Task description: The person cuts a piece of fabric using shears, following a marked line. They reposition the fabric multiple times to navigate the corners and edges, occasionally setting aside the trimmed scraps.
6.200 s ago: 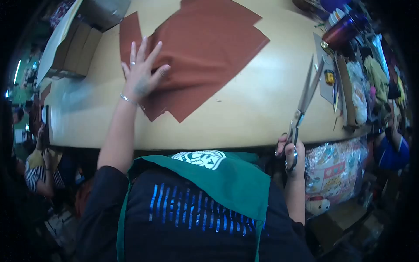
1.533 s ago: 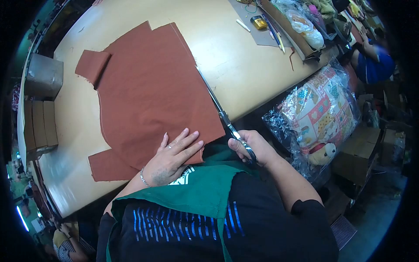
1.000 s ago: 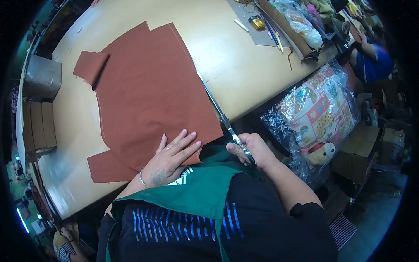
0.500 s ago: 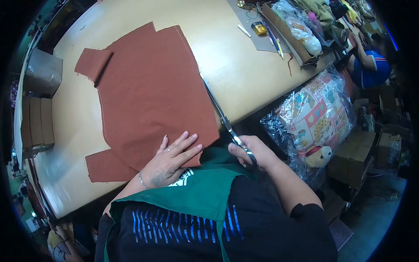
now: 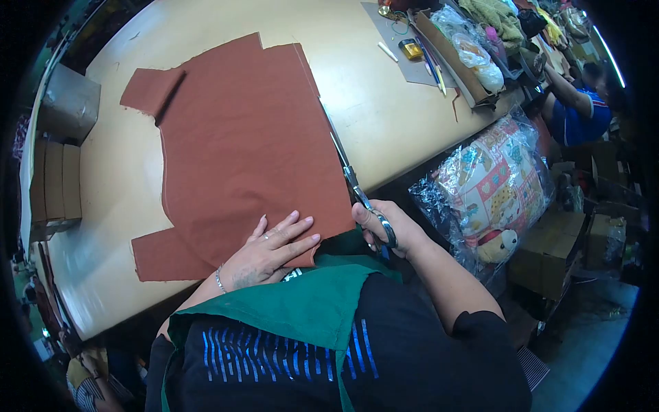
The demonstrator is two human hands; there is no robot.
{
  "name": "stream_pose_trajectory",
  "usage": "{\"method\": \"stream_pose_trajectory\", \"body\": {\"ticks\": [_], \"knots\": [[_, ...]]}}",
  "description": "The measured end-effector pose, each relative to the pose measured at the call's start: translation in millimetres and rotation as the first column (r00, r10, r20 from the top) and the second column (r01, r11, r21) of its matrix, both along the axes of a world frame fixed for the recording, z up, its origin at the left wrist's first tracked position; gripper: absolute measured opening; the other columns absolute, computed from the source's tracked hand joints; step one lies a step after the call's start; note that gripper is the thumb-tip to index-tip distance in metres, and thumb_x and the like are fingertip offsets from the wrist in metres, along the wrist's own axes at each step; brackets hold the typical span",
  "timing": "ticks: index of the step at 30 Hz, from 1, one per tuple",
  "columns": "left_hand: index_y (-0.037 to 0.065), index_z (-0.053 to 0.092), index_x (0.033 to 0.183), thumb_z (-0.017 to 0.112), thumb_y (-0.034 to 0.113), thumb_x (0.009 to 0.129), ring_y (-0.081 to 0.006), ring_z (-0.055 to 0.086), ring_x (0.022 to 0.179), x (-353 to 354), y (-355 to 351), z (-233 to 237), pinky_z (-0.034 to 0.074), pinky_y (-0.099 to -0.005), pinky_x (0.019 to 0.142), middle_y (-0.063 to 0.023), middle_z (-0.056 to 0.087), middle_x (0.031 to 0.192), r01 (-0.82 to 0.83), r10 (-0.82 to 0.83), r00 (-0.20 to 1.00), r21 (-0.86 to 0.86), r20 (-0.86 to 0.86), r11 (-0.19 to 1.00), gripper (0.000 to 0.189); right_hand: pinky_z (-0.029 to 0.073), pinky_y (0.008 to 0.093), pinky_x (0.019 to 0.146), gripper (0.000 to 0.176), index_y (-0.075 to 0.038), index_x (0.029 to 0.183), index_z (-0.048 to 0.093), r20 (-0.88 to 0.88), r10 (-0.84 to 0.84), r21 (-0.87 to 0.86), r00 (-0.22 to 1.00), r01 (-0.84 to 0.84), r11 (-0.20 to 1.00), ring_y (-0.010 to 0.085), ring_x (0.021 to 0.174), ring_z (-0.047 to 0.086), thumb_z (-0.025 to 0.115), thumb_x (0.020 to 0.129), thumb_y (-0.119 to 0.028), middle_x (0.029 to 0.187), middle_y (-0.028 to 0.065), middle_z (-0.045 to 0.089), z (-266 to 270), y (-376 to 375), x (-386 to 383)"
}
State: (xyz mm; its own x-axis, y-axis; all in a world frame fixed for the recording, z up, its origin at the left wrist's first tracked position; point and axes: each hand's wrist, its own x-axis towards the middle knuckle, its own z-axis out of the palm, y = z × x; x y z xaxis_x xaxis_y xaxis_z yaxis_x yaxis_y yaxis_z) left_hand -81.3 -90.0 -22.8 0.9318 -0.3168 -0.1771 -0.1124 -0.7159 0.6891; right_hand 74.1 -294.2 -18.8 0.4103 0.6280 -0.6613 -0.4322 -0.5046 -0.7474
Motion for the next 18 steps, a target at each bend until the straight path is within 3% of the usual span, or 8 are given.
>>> {"method": "stream_pose_trajectory", "body": {"ticks": [10,18], "knots": [[0.025,0.030,0.135,0.051,0.012,0.078,-0.0296,0.019,0.132,-1.3,1.3,-2.7,0.020,-0.0582,0.099,-0.0059,0.022,0.143,-0.013,0.013,1.000,-0.049,-0.004,0.999,0.062,0.035,0.0208,0.043,0.052,-0.008,0.079,0.047,0.046,0.056,-0.029,0.997,-0.054,0.998,0.0082,0.046,0.043,0.053,0.076,-0.060,0.054,0.0000,0.045,-7.5,-8.5,-5.0],[0.025,0.032,0.134,0.052,0.013,0.078,-0.0294,0.020,0.132,-2.6,2.0,-3.2,0.021,-0.0579,0.099,-0.0057,0.022,0.143,-0.016,0.016,1.000,-0.056,0.000,0.998,0.061,0.034,0.0196,0.041,0.059,-0.005,0.075,0.050,0.102,0.010,-0.053,0.995,-0.005,0.999,0.0059,0.044,0.042,0.055,0.072,-0.064,0.053,-0.0010,0.045,1.6,-2.8,-9.4]]}}
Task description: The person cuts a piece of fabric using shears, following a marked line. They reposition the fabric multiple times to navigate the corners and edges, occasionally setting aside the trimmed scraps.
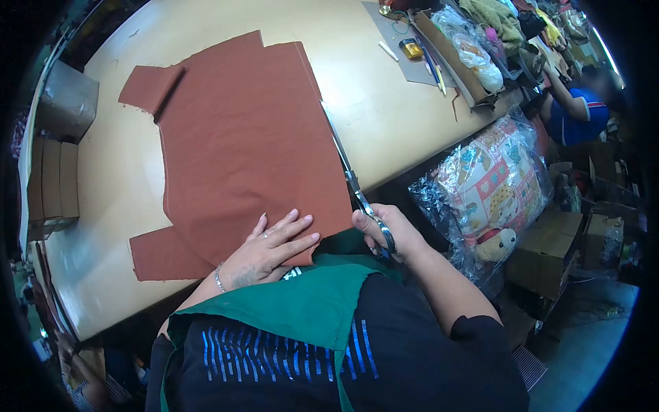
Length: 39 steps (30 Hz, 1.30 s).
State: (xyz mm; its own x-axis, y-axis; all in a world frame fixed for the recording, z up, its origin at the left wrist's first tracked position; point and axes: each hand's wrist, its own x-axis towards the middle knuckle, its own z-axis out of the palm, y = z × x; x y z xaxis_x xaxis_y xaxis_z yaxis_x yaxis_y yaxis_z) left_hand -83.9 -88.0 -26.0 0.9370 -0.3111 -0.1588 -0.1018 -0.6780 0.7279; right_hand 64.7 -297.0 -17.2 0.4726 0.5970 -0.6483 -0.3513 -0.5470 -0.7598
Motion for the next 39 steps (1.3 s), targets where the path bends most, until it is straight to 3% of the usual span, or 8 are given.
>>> {"method": "stream_pose_trajectory", "body": {"ticks": [16,19,25,31,34,39], "knots": [[0.025,0.032,0.134,0.052,0.009,0.076,-0.0283,0.020,0.132,-2.2,0.6,-2.4,0.019,-0.0574,0.100,-0.0058,0.023,0.143,-0.009,0.009,1.000,-0.021,0.005,1.000,0.064,0.030,0.0195,0.036,0.053,-0.008,0.065,0.050,0.121,-0.008,-0.106,0.993,0.021,0.994,0.0046,0.039,0.041,0.059,0.072,-0.059,0.046,-0.0027,0.043,-4.4,-4.3,-9.0],[0.025,0.033,0.134,0.052,0.009,0.076,-0.0281,0.020,0.132,-2.7,1.4,-2.0,0.019,-0.0573,0.100,-0.0057,0.023,0.143,-0.005,0.004,1.000,-0.023,-0.002,1.000,0.063,0.031,0.0196,0.037,0.052,-0.007,0.069,0.050,0.102,0.020,-0.176,0.995,-0.002,0.984,0.0051,0.041,0.043,0.059,0.073,-0.058,0.048,-0.0024,0.044,-2.4,-5.8,-7.5],[0.026,0.031,0.134,0.052,0.020,0.083,-0.0272,0.020,0.132,-5.9,4.0,0.2,0.018,-0.0576,0.100,-0.0045,0.022,0.143,0.083,-0.083,0.997,-0.005,-0.006,0.997,0.056,0.037,0.0220,0.045,0.054,-0.006,0.078,0.049,-0.112,-0.041,-0.007,0.993,0.040,0.999,0.0094,0.048,0.048,0.053,0.077,-0.060,0.055,0.0017,0.047,2.5,0.1,-3.5],[0.026,0.032,0.134,0.049,0.030,0.085,-0.0260,0.018,0.132,-8.3,5.1,0.8,0.017,-0.0582,0.101,-0.0031,0.021,0.143,0.137,-0.137,0.991,-0.002,-0.008,0.991,0.051,0.038,0.0220,0.045,0.064,-0.004,0.075,0.049,-0.045,-0.039,0.052,0.998,0.042,0.998,0.0110,0.046,0.047,0.049,0.074,-0.068,0.054,0.0027,0.046,-11.0,7.1,1.7],[0.028,0.033,0.133,0.057,0.024,0.079,-0.0263,0.015,0.133,-9.3,4.8,-0.8,0.011,-0.0592,0.102,-0.0018,0.020,0.144,0.103,-0.108,0.992,-0.078,-0.059,0.992,0.059,0.038,0.0224,0.043,0.064,-0.004,0.071,0.049,-0.007,-0.067,0.021,0.998,0.067,0.998,0.0107,0.044,0.046,0.049,0.073,-0.069,0.052,0.0026,0.046,-4.2,11.2,-2.1],[0.027,0.031,0.134,0.051,0.026,0.084,-0.0259,0.016,0.133,-12.4,7.0,-2.0,0.014,-0.0589,0.102,-0.0023,0.021,0.143,0.113,-0.115,0.993,-0.051,-0.033,0.992,0.054,0.038,0.0233,0.041,0.063,-0.005,0.064,0.049,-0.003,-0.112,0.005,0.994,0.112,0.994,0.0102,0.042,0.044,0.053,0.071,-0.068,0.050,0.0019,0.044,-10.6,7.8,-6.0]]}}
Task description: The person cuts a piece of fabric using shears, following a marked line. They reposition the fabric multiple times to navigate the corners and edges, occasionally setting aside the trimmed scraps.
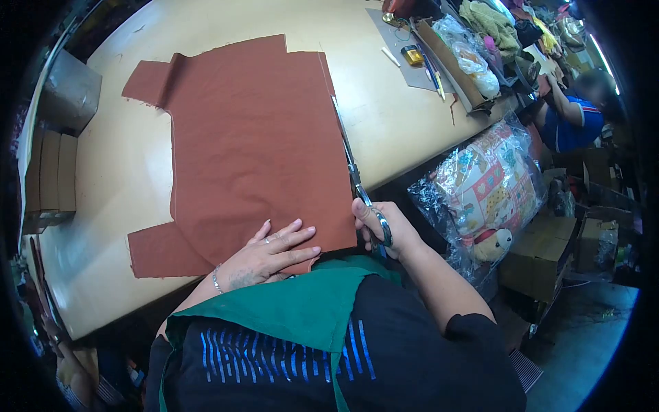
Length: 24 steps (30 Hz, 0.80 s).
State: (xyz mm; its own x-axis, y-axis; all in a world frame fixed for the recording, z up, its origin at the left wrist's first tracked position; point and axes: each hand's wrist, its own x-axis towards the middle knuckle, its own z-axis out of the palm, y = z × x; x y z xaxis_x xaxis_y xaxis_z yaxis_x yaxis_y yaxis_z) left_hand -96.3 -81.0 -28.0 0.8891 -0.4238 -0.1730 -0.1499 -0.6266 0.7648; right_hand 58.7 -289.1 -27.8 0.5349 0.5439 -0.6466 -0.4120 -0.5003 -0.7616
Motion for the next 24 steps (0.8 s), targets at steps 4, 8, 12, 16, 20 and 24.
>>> {"method": "stream_pose_trajectory", "body": {"ticks": [4,8,12,16,20,24], "knots": [[0.027,0.030,0.135,0.048,0.026,0.085,-0.0255,0.016,0.133,-1.0,0.7,0.5,0.015,-0.0584,0.102,-0.0024,0.020,0.143,-0.004,0.004,1.000,-0.004,0.013,1.000,0.052,0.038,0.0233,0.040,0.061,-0.005,0.062,0.049,-0.025,-0.042,0.000,0.999,0.042,0.999,0.0098,0.041,0.043,0.057,0.069,-0.065,0.049,0.0014,0.044,0.2,-0.7,-2.4],[0.028,0.030,0.135,0.050,0.023,0.084,-0.0251,0.016,0.133,-2.3,1.0,-1.1,0.015,-0.0582,0.102,-0.0015,0.020,0.144,-0.017,0.017,1.000,-0.030,0.014,0.999,0.055,0.038,0.0221,0.039,0.059,-0.005,0.061,0.049,0.012,-0.020,-0.015,1.000,0.020,1.000,0.0088,0.041,0.042,0.057,0.071,-0.063,0.050,0.0009,0.044,3.3,-1.7,-3.8],[0.028,0.029,0.135,0.050,0.021,0.082,-0.0243,0.016,0.133,-2.7,2.1,-0.5,0.015,-0.0573,0.102,-0.0008,0.019,0.144,-0.012,0.012,1.000,-0.037,0.010,0.999,0.057,0.037,0.0206,0.038,0.057,-0.005,0.063,0.050,0.035,-0.005,-0.041,0.999,0.006,0.999,0.0076,0.042,0.043,0.055,0.074,-0.061,0.052,0.0008,0.045,2.5,-4.1,-6.1],[0.028,0.029,0.135,0.051,0.020,0.082,-0.0238,0.016,0.133,-2.6,1.7,-1.1,0.015,-0.0565,0.103,-0.0007,0.019,0.144,-0.014,0.014,1.000,-0.037,0.009,0.999,0.058,0.036,0.0192,0.038,0.055,-0.006,0.065,0.050,0.056,0.004,-0.076,0.998,0.000,0.997,0.0072,0.041,0.043,0.053,0.076,-0.060,0.053,0.0012,0.047,5.6,-3.1,-9.0],[0.028,0.030,0.135,0.050,0.021,0.082,-0.0244,0.017,0.133,-3.1,2.9,-0.8,0.015,-0.0569,0.102,-0.0010,0.020,0.144,-0.012,0.013,1.000,-0.045,0.012,0.999,0.057,0.034,0.0185,0.036,0.053,-0.007,0.064,0.049,0.044,-0.028,-0.084,0.999,0.032,0.996,0.0067,0.039,0.042,0.056,0.076,-0.058,0.052,0.0009,0.047,4.0,-3.3,-10.8],[0.028,0.031,0.134,0.050,0.021,0.083,-0.0248,0.017,0.133,-2.5,3.3,-0.6,0.015,-0.0571,0.102,-0.0017,0.021,0.144,-0.011,0.012,1.000,-0.059,0.000,0.998,0.056,0.033,0.0184,0.035,0.050,-0.006,0.064,0.050,0.054,-0.027,-0.133,0.998,0.034,0.991,0.0063,0.038,0.042,0.057,0.077,-0.054,0.050,0.0003,0.046,2.2,-3.3,-12.6]]}}
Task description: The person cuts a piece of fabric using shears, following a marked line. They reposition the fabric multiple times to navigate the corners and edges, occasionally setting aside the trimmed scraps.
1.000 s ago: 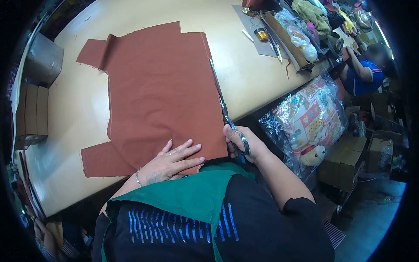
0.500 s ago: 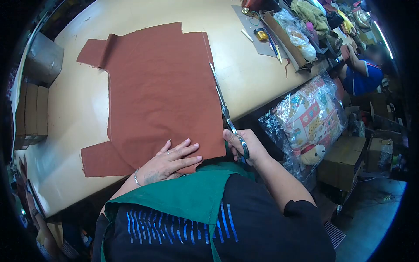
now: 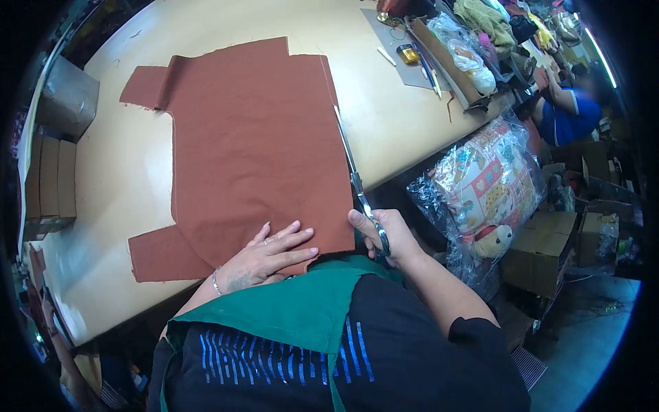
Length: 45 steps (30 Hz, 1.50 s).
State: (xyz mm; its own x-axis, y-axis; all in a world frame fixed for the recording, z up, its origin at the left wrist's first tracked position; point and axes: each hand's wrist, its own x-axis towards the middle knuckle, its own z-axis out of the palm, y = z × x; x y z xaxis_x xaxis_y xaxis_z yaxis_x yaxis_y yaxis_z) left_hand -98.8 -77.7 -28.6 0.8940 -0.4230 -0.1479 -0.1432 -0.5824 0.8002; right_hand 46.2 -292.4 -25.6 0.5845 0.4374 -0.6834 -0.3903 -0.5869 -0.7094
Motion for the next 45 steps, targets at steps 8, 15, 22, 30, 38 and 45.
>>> {"method": "stream_pose_trajectory", "body": {"ticks": [8,15,22,30,38,45], "knots": [[0.028,0.032,0.134,0.049,0.026,0.085,-0.0259,0.017,0.133,-2.1,1.3,0.5,0.015,-0.0580,0.102,-0.0031,0.022,0.143,0.037,-0.037,0.999,-0.017,0.019,0.999,0.052,0.036,0.0208,0.038,0.060,-0.004,0.067,0.052,-0.053,0.014,0.059,0.999,-0.011,0.998,0.0073,0.040,0.044,0.053,0.074,-0.064,0.050,0.0009,0.045,4.9,-0.3,1.8],[0.028,0.031,0.133,0.044,0.030,0.088,-0.0270,0.017,0.133,-5.9,-0.3,5.1,0.015,-0.0588,0.102,-0.0057,0.023,0.142,0.112,-0.114,0.993,-0.046,-0.027,0.993,0.047,0.041,0.0221,0.053,0.077,0.000,0.103,0.057,-0.194,0.032,0.155,0.980,-0.002,0.988,0.0110,0.066,0.056,0.041,0.076,-0.070,0.082,0.0057,0.062,-4.0,7.8,16.4],[0.029,0.031,0.134,0.042,0.031,0.089,-0.0270,0.015,0.133,-9.7,0.0,4.0,0.014,-0.0586,0.103,-0.0059,0.022,0.142,0.097,-0.102,0.994,-0.108,-0.042,0.989,0.046,0.035,0.0214,0.047,0.076,-0.001,0.092,0.060,-0.159,0.003,0.117,0.987,0.015,0.993,0.0090,0.054,0.050,0.042,0.073,-0.072,0.068,0.0032,0.058,0.7,7.7,14.3],[0.029,0.031,0.134,0.042,0.033,0.088,-0.0272,0.015,0.133,-12.9,-1.0,2.5,0.013,-0.0581,0.103,-0.0059,0.022,0.143,0.081,-0.089,0.995,-0.142,-0.052,0.987,0.047,0.034,0.0218,0.040,0.062,-0.007,0.065,0.050,-0.042,-0.099,0.126,0.994,0.103,0.987,0.0080,0.042,0.042,0.052,0.070,-0.068,0.054,0.0017,0.048,2.4,11.6,3.7],[0.029,0.031,0.134,0.041,0.033,0.089,-0.0266,0.015,0.133,-15.5,-1.1,0.4,0.013,-0.0584,0.103,-0.0049,0.022,0.143,0.071,-0.078,0.996,-0.161,-0.036,0.984,0.046,0.035,0.0193,0.040,0.053,-0.004,0.071,0.055,-0.032,-0.120,0.111,0.992,0.123,0.986,0.0062,0.043,0.044,0.054,0.078,-0.056,0.057,0.0012,0.052,0.9,9.1,-6.1],[0.029,0.031,0.134,0.042,0.031,0.089,-0.0257,0.016,0.133,-17.5,0.2,-0.4,0.014,-0.0579,0.103,-0.0038,0.022,0.143,0.061,-0.064,0.998,-0.164,-0.012,0.985,0.046,0.035,0.0206,0.037,0.057,-0.004,0.070,0.053,0.034,-0.094,-0.022,0.995,0.095,0.995,0.0071,0.040,0.042,0.056,0.074,-0.061,0.051,0.0005,0.046,1.1,4.4,-9.3]]}}
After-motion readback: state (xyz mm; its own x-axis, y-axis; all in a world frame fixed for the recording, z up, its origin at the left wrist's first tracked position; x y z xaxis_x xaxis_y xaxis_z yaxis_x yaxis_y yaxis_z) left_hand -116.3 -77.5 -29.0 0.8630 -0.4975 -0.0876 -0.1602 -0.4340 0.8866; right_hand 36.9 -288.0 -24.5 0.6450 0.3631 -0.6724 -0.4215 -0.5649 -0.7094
